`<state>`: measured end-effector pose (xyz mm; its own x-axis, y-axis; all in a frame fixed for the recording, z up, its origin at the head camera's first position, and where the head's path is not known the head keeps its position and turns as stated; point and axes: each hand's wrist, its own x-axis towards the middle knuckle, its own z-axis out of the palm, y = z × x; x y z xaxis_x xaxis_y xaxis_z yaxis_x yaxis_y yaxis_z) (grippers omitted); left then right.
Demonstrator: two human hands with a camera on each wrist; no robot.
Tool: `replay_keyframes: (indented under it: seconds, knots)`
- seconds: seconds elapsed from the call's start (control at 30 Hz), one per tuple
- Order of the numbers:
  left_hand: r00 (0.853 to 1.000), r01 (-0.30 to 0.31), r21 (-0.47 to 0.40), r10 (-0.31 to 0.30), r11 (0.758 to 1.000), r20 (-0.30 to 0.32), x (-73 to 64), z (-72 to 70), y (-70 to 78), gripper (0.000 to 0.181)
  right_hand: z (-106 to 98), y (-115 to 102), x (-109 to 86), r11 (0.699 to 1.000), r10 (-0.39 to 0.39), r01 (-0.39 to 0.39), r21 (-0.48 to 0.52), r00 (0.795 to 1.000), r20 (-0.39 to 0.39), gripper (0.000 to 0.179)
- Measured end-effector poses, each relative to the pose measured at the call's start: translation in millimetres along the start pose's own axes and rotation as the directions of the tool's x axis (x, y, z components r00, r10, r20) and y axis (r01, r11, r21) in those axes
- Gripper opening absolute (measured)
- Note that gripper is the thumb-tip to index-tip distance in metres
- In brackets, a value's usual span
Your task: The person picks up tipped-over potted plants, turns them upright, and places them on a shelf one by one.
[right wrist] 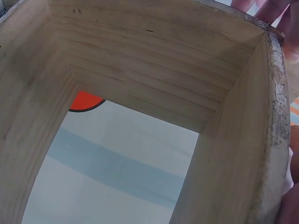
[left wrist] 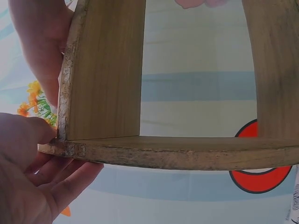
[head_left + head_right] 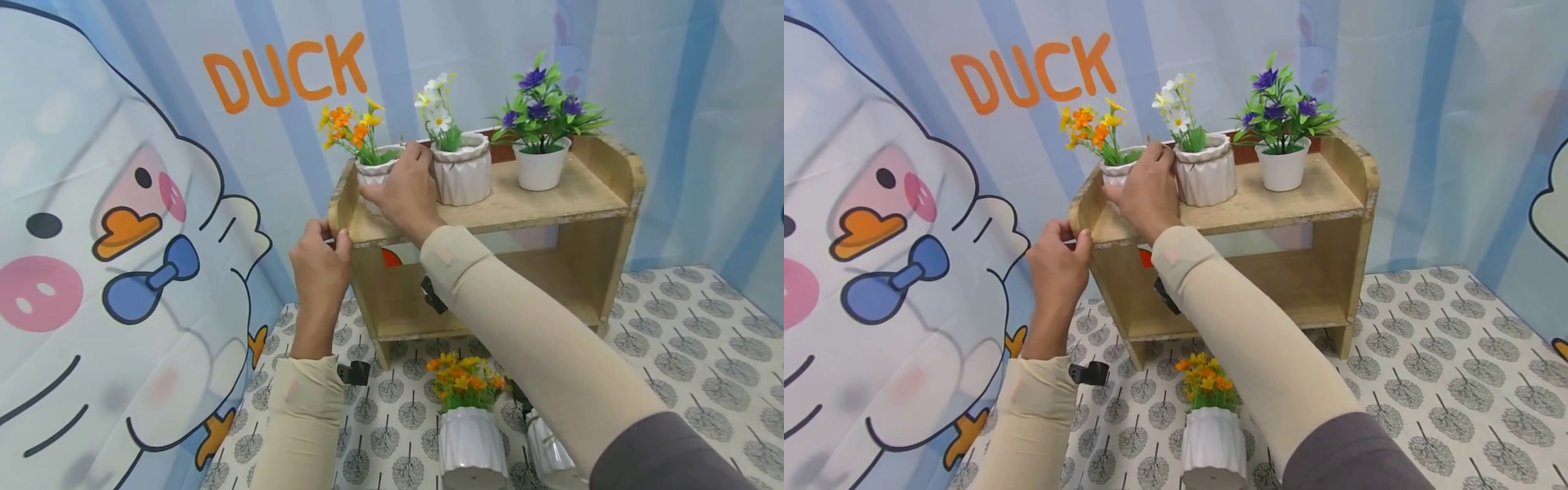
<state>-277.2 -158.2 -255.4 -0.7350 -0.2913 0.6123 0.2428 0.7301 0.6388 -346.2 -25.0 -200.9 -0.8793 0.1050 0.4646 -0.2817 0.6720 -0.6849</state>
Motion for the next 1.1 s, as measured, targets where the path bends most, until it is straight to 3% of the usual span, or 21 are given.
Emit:
replay_keyframes:
  seconds: [0.53,0.9,1.1]
  knots:
    - [1.0,0.014,0.001,-0.014,1.0,-0.002,0.7,1.3,-0.5,0.025,-9,0,-6.3,1.0,-0.021,0.021,-0.009,0.997,0.068,0.096]
    - [1.0,0.017,-0.004,-0.017,1.0,-0.003,1.6,1.6,0.8,0.025,-20,1,-15.6,0.996,-0.077,0.08,-0.04,0.994,0.076,0.095]
    - [1.0,0.018,0.002,-0.018,1.0,-0.005,0.9,0.9,0.8,0.026,-33,6,-24.9,0.989,-0.144,0.147,-0.027,0.987,0.071,0.098]
